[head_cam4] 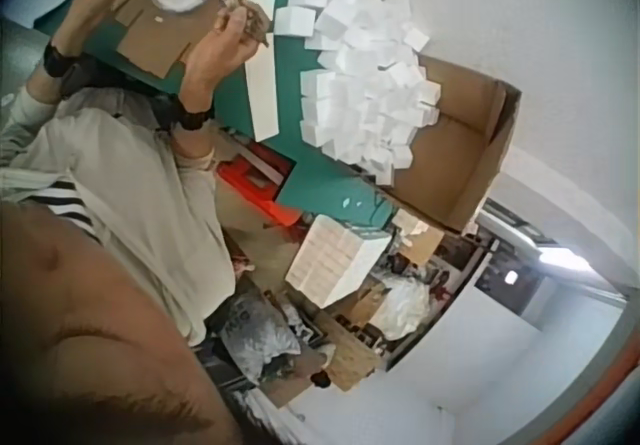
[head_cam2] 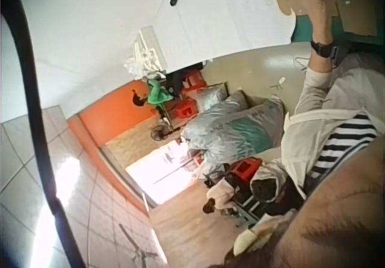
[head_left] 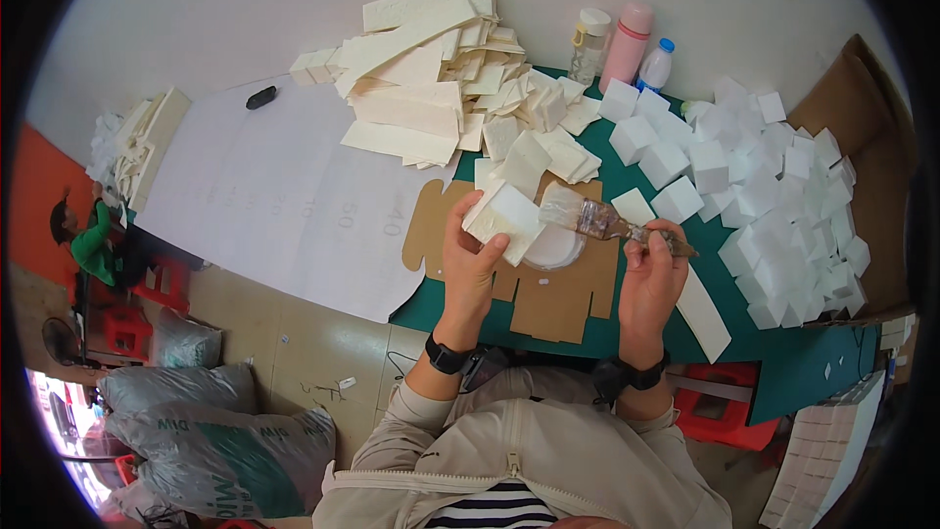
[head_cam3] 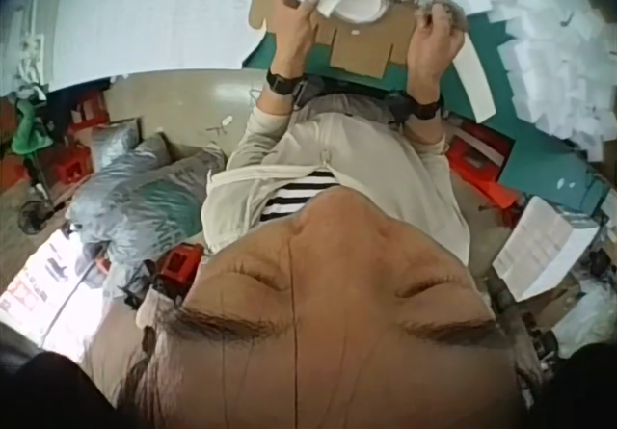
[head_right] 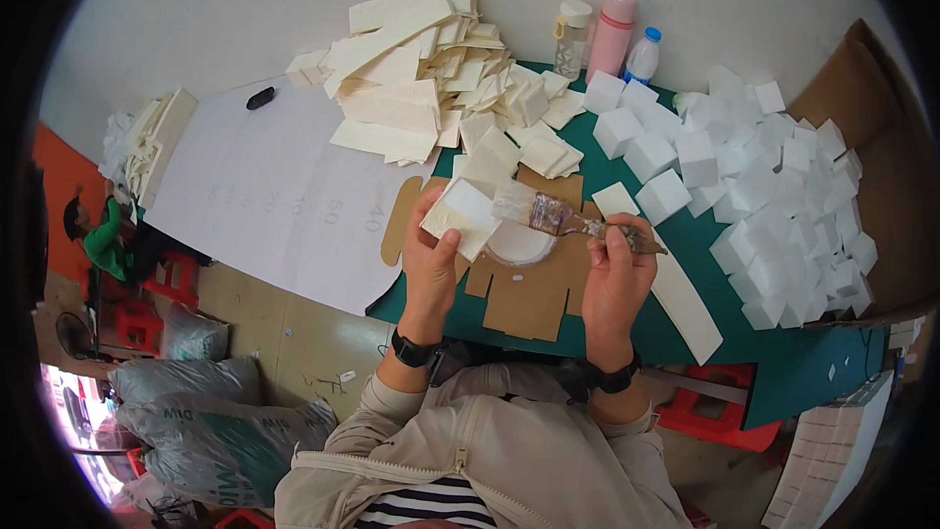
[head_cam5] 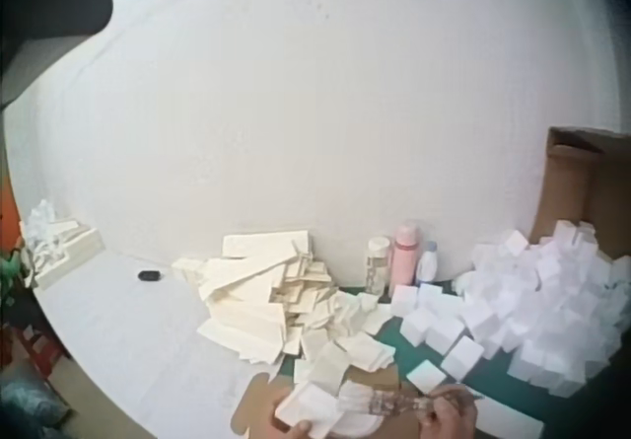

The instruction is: The person applies glue to a foam block with a brush and presses thin foam sheets onto the glued surfaces one by one. After covering the sides of the block, they place it onto a cardboard sheet.

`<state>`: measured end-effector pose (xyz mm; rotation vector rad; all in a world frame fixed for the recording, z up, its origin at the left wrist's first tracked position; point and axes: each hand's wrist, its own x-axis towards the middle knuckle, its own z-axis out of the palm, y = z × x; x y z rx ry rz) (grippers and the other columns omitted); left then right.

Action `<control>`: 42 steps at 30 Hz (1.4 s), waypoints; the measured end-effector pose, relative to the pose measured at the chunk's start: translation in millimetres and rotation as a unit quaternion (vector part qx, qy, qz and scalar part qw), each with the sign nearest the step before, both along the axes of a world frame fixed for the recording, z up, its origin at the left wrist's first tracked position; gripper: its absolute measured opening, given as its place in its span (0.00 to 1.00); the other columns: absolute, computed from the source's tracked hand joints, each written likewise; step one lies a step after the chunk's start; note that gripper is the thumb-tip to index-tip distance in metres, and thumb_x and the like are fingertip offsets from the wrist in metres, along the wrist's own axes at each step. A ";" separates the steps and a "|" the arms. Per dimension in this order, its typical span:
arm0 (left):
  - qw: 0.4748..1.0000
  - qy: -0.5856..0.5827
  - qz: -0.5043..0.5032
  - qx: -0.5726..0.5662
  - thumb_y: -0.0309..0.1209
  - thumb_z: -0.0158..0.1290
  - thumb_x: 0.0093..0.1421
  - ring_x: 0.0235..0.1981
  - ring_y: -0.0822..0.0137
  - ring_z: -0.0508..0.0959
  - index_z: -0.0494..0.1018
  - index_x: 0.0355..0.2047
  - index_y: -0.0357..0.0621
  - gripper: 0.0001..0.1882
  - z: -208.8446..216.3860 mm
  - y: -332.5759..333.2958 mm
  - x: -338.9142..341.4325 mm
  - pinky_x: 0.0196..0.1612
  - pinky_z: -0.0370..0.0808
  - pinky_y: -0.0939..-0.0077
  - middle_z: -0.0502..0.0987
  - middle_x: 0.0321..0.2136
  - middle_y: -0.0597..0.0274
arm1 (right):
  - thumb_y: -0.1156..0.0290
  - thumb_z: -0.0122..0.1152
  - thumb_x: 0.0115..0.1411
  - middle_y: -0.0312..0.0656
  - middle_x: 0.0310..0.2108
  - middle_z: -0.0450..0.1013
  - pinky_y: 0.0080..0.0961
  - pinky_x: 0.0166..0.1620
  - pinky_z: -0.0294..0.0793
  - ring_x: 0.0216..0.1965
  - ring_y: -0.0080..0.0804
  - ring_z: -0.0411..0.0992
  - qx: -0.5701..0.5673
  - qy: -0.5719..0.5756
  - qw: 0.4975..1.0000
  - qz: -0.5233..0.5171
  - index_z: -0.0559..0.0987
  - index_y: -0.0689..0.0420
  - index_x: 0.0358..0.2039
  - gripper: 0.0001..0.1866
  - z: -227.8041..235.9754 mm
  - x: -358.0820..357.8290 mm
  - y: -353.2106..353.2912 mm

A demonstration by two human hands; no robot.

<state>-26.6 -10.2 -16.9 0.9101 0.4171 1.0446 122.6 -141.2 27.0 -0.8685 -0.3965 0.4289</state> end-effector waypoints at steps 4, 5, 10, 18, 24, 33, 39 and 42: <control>1.000 0.004 -0.012 0.010 0.27 0.66 0.53 0.58 0.63 0.69 0.62 0.61 0.45 0.37 2.6 -3.8 -1.0 0.61 0.67 0.68 0.69 0.55 0.59 | 0.74 0.54 0.66 0.36 0.34 0.66 0.19 0.36 0.65 0.29 0.21 0.61 0.021 0.008 1.000 0.003 0.72 0.63 0.43 0.08 5.3 -2.0 8.4; 1.000 0.005 -0.013 0.012 0.27 0.66 0.53 0.58 0.63 0.69 0.62 0.61 0.45 0.37 2.7 -4.5 -1.1 0.61 0.67 0.68 0.69 0.55 0.59 | 0.74 0.54 0.66 0.36 0.34 0.66 0.19 0.36 0.65 0.29 0.21 0.61 0.016 0.004 1.000 0.019 0.72 0.63 0.43 0.08 6.3 -3.9 11.7; 1.000 0.016 -0.012 0.014 0.27 0.65 0.53 0.59 0.63 0.69 0.61 0.61 0.45 0.36 -0.9 -3.0 -2.9 0.62 0.67 0.67 0.68 0.56 0.59 | 0.74 0.55 0.65 0.35 0.34 0.66 0.18 0.35 0.64 0.29 0.21 0.61 0.006 0.007 1.000 0.025 0.73 0.63 0.43 0.08 -4.2 2.5 7.9; 0.999 -0.031 0.011 -0.026 0.35 0.65 0.56 0.61 0.63 0.68 0.59 0.63 0.42 0.38 -11.0 21.3 -15.9 0.63 0.66 0.66 0.67 0.59 0.58 | 0.75 0.56 0.65 0.34 0.31 0.67 0.16 0.33 0.63 0.29 0.17 0.62 -0.125 -0.074 0.989 -0.019 0.75 0.62 0.41 0.06 -31.4 28.4 -6.6; 0.994 -0.067 -0.078 -0.024 0.53 0.61 0.58 0.62 0.60 0.67 0.54 0.68 0.43 0.46 -3.2 15.1 -22.0 0.64 0.64 0.61 0.66 0.62 0.60 | 0.71 0.57 0.65 0.36 0.33 0.73 0.15 0.37 0.66 0.32 0.17 0.68 -0.262 -0.211 0.937 0.097 0.77 0.63 0.44 0.10 -50.1 26.5 -10.0; 0.974 -0.122 -0.127 -0.141 0.54 0.65 0.53 0.61 0.61 0.69 0.55 0.67 0.41 0.50 -6.5 -1.0 -20.8 0.64 0.66 0.62 0.67 0.61 0.60 | 0.73 0.48 0.69 0.45 0.42 0.77 0.23 0.46 0.72 0.40 0.27 0.74 -0.253 -0.331 0.908 -0.052 0.76 0.66 0.52 0.15 -32.0 44.1 -19.9; 0.961 -0.118 -0.216 -0.126 0.59 0.62 0.53 0.63 0.58 0.66 0.55 0.68 0.52 0.49 -1.1 -3.2 -10.9 0.63 0.66 0.54 0.65 0.63 0.63 | 0.76 0.47 0.69 0.46 0.45 0.77 0.26 0.49 0.74 0.43 0.30 0.76 -0.151 -0.262 0.945 0.129 0.76 0.68 0.51 0.15 -0.5 46.7 5.5; 0.960 -0.116 -0.226 -0.121 0.55 0.63 0.54 0.61 0.60 0.68 0.56 0.67 0.49 0.47 7.9 -5.7 -6.0 0.63 0.67 0.58 0.66 0.62 0.61 | 0.77 0.47 0.69 0.46 0.44 0.77 0.27 0.50 0.74 0.44 0.31 0.76 -0.147 -0.114 0.950 0.250 0.76 0.69 0.50 0.14 -14.7 38.3 17.1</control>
